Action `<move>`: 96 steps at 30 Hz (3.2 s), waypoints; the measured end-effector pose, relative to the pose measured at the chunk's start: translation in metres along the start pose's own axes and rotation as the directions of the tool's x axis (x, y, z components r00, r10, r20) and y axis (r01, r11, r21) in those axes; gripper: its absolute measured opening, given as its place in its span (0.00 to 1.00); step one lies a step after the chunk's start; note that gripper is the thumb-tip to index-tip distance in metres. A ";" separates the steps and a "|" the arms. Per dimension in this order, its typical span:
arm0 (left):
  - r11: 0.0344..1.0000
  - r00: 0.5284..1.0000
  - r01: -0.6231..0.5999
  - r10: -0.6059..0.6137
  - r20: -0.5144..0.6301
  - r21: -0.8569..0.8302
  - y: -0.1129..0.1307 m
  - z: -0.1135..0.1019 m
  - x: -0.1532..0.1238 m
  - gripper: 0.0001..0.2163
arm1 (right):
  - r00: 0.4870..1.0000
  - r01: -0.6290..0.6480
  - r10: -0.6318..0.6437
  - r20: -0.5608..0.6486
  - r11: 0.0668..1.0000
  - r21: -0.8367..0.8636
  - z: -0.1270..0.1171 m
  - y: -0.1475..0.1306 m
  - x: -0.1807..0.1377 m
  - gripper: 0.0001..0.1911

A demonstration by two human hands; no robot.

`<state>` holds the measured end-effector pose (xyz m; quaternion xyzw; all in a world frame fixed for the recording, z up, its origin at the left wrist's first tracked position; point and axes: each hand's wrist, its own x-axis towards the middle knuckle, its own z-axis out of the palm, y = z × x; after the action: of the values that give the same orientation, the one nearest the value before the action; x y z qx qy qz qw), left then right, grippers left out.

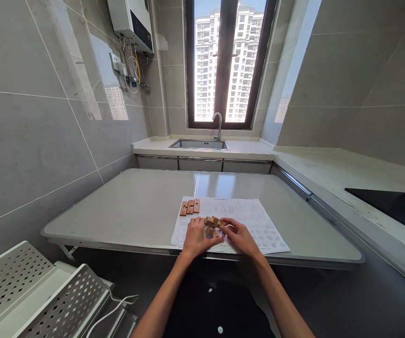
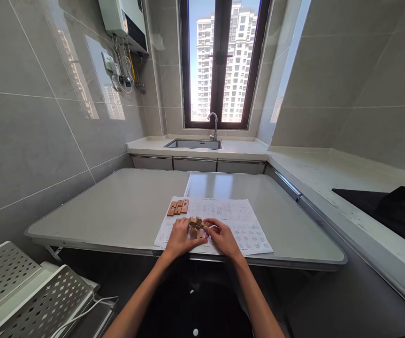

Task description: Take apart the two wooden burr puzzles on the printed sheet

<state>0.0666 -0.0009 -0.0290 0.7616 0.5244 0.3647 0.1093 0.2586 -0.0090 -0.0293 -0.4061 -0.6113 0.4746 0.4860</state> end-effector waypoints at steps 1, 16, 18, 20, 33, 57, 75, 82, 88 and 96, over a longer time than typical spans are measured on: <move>1.000 1.000 0.002 -0.002 -0.030 0.012 -0.001 0.001 0.000 0.28 | 1.000 -0.007 0.008 -0.023 1.000 0.011 0.000 0.000 0.001 0.28; 0.999 0.994 -0.017 0.013 -0.106 -0.034 -0.001 0.003 -0.002 0.23 | 0.995 -0.027 0.033 -0.094 0.998 0.060 0.000 0.012 0.006 0.34; 0.998 0.993 -0.006 -0.002 -0.122 -0.065 0.001 0.000 -0.001 0.18 | 0.995 -0.031 0.036 -0.093 0.998 0.059 0.000 0.011 0.006 0.34; 0.997 0.993 -0.009 -0.001 -0.118 -0.081 0.003 -0.002 -0.001 0.14 | 0.995 -0.031 0.036 -0.093 0.998 0.060 0.000 0.009 0.005 0.34; 0.991 0.993 -0.077 0.067 -0.097 -0.106 -0.002 -0.003 -0.002 0.09 | 0.999 -0.026 0.026 -0.028 1.000 0.012 0.001 0.008 0.004 0.30; 0.991 0.994 -0.078 0.069 -0.084 -0.113 -0.004 -0.002 -0.001 0.07 | 0.994 0.060 -0.074 -0.086 0.987 -0.149 0.003 0.007 0.000 0.27; 0.986 0.994 -0.085 0.074 -0.079 -0.143 -0.003 -0.004 -0.001 0.04 | 0.996 0.021 -0.013 0.087 0.995 -0.093 -0.003 0.016 0.005 0.27; 0.987 0.994 -0.086 0.075 -0.084 -0.134 -0.002 -0.004 -0.002 0.03 | 0.996 0.011 -0.004 0.085 0.997 -0.078 -0.002 0.013 0.004 0.28; 0.990 0.993 -0.081 0.071 -0.091 -0.114 -0.002 -0.002 -0.002 0.05 | 0.999 0.047 -0.048 -0.016 0.995 -0.083 0.004 0.007 0.000 0.25; 0.991 0.994 -0.076 0.066 -0.093 -0.107 -0.003 -0.001 -0.001 0.07 | 0.988 0.112 -0.127 -0.084 0.980 -0.164 0.006 0.006 -0.003 0.23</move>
<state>0.0634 -0.0009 -0.0302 0.7556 0.4805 0.4302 0.1148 0.2530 -0.0114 -0.0367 -0.4278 -0.6469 0.3747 0.5081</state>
